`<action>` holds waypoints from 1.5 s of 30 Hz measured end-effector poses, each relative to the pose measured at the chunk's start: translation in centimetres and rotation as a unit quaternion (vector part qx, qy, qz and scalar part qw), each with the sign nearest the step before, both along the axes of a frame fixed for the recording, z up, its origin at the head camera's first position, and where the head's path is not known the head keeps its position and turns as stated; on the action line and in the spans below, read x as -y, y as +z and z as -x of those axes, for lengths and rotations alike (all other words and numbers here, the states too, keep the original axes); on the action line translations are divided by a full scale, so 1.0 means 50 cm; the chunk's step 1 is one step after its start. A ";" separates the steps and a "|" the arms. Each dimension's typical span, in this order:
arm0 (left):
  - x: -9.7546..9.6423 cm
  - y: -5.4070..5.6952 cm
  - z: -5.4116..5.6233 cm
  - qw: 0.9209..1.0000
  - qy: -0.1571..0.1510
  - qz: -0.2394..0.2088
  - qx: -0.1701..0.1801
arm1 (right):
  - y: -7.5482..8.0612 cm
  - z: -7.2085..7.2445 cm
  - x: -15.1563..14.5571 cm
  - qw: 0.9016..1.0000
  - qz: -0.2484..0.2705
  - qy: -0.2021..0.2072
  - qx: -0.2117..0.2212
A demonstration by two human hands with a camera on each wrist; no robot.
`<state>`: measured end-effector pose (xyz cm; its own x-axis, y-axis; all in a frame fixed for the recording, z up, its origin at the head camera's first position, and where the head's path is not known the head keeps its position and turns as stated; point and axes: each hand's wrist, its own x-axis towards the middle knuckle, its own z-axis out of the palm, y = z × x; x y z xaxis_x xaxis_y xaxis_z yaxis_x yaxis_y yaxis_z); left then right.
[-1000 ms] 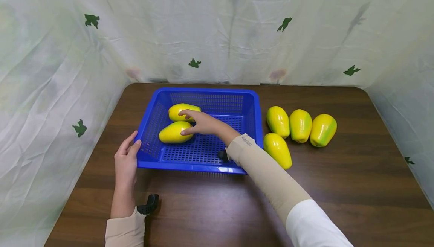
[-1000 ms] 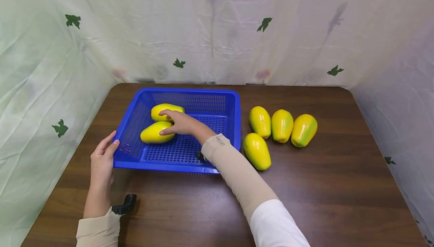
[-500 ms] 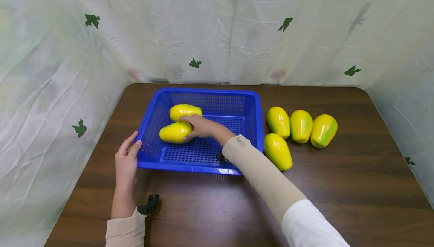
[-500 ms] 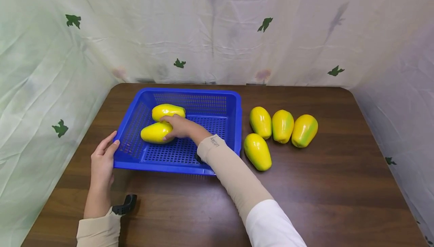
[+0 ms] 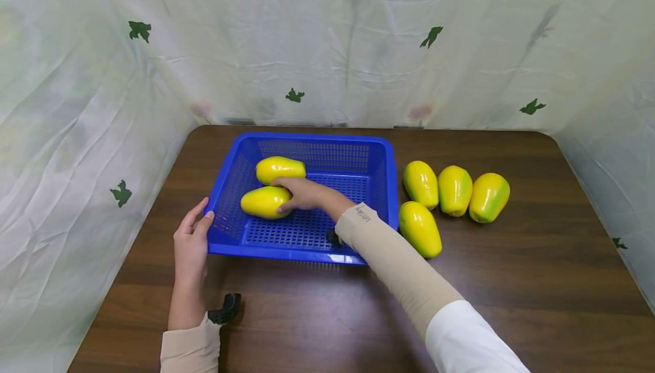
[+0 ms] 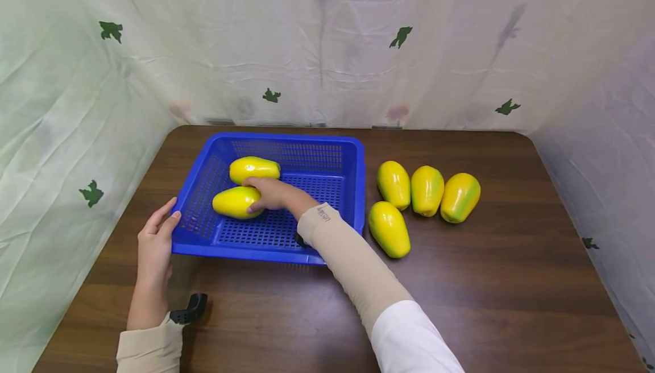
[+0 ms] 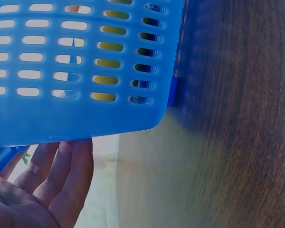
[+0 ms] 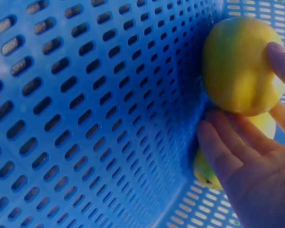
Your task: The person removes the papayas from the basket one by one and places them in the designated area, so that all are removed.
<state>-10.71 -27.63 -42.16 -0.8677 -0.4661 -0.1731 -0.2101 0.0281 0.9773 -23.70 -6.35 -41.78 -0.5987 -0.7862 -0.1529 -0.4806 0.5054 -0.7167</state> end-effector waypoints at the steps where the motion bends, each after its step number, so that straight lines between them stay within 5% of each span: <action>1: 0.000 0.000 0.000 1.000 -0.001 -0.001 -0.001 | 0.000 0.000 -0.001 1.000 0.002 -0.001 0.004; 21: -0.001 -0.001 0.001 1.000 0.000 0.006 0.003 | 0.025 0.007 -0.061 0.987 0.107 -0.038 0.110; 27: 0.000 -0.002 0.001 1.000 -0.005 0.014 0.008 | 0.052 -0.004 -0.080 0.968 0.184 -0.048 0.161; 35: -0.001 0.000 0.000 1.000 -0.006 0.023 0.012 | 0.128 -0.041 -0.110 0.939 0.287 -0.034 0.187; 45: 0.001 0.001 -0.001 1.000 -0.004 0.011 0.006 | 0.097 -0.032 -0.168 0.907 0.383 -0.004 0.176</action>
